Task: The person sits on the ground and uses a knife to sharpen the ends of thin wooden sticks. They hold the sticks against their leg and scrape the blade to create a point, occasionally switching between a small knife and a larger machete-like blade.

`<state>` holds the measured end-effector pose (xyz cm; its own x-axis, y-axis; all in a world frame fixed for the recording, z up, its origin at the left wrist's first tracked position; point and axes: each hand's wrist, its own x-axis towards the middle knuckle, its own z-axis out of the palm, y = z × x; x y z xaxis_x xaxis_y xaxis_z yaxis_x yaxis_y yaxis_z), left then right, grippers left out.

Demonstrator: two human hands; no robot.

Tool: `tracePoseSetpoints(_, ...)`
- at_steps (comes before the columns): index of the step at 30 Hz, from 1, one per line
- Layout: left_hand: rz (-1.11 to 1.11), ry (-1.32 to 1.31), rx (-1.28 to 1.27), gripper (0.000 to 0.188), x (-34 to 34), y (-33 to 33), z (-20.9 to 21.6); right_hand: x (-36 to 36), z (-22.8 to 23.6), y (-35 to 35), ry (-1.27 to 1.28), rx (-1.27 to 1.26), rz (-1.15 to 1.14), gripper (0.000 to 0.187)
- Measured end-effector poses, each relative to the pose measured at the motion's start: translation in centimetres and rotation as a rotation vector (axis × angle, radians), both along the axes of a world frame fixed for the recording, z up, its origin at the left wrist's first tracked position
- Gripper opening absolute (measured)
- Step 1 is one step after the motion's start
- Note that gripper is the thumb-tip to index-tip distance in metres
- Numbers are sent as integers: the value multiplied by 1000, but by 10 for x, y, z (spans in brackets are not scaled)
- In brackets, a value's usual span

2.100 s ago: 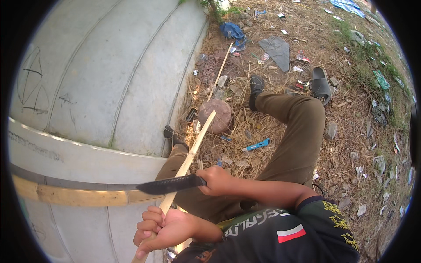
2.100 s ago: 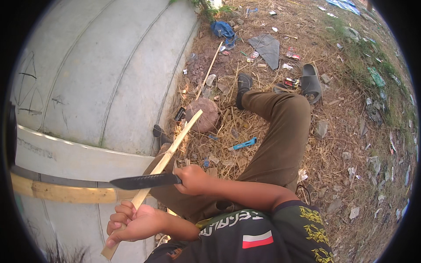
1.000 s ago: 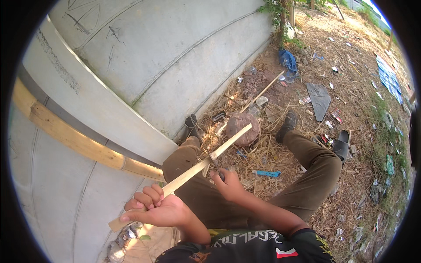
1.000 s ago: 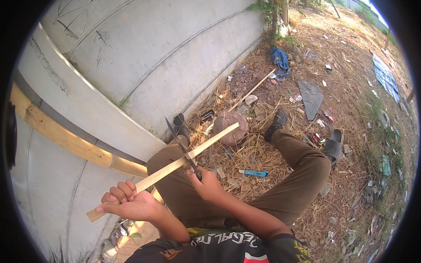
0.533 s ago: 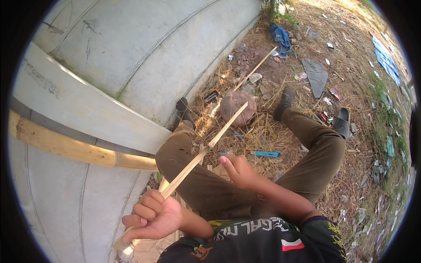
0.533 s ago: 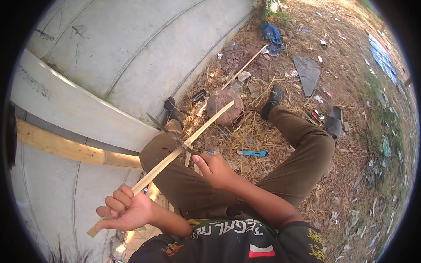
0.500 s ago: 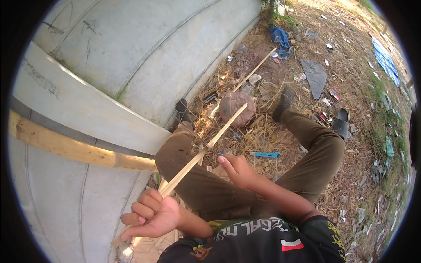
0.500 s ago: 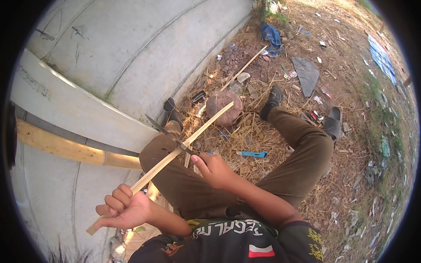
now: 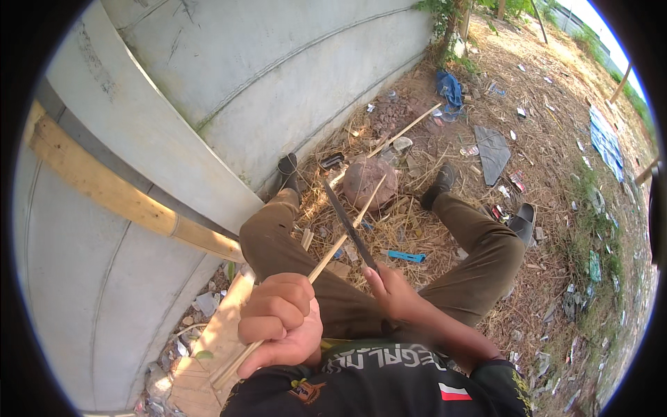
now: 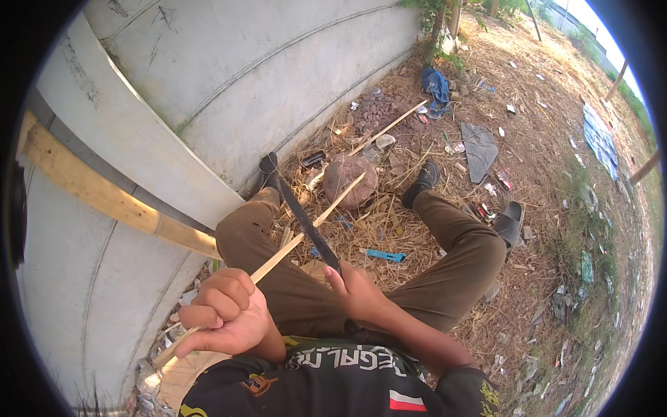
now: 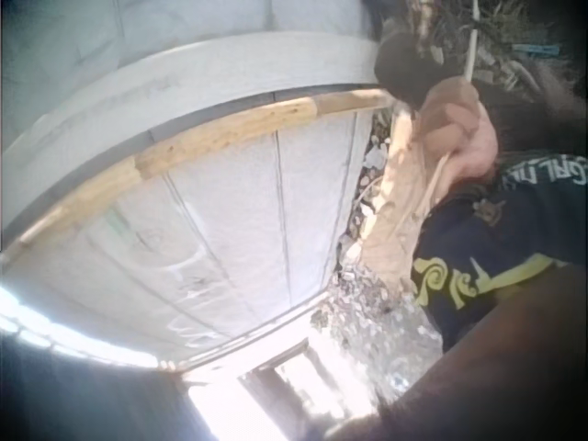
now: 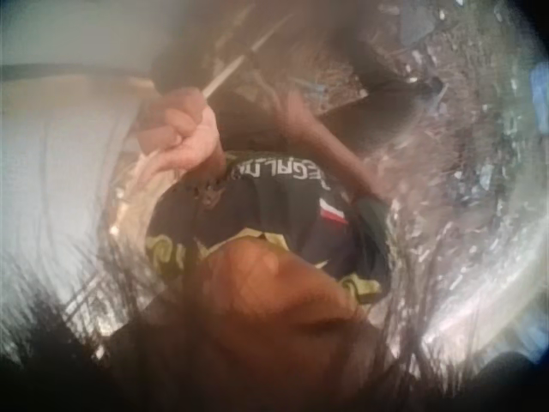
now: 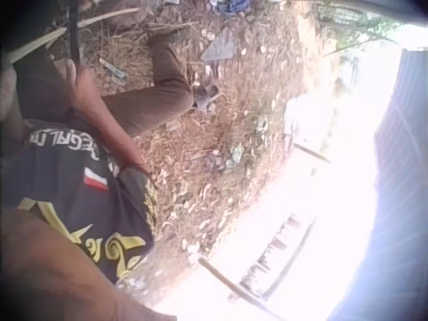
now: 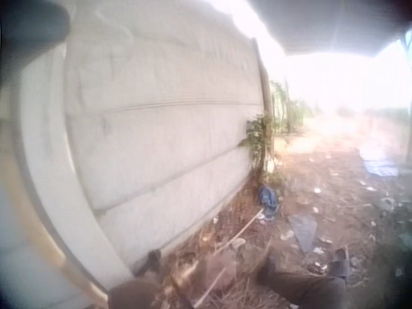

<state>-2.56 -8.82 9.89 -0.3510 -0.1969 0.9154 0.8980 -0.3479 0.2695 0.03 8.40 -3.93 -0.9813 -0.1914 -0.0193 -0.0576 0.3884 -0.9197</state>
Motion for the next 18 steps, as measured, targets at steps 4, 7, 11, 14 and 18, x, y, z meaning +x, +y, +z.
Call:
tracePoseSetpoints(4,25,9,2,59,-4,4,-9,-1,26,11,-367,-349,5,62)
tracePoseSetpoints(7,0,5,-10,59,-9,2,-4,-2,62,34,-356,-435,49,62)
tracePoseSetpoints(11,14,29,-3,60,-4,-1,-8,7,118,53,122,-559,-225,69)
tracePoseSetpoints(14,-17,35,-26,61,-5,11,-6,0,61,14,431,-1105,-359,65)
tracePoseSetpoints(18,5,10,-45,61,-11,15,-3,-8,-14,-14,-59,-342,-133,60)
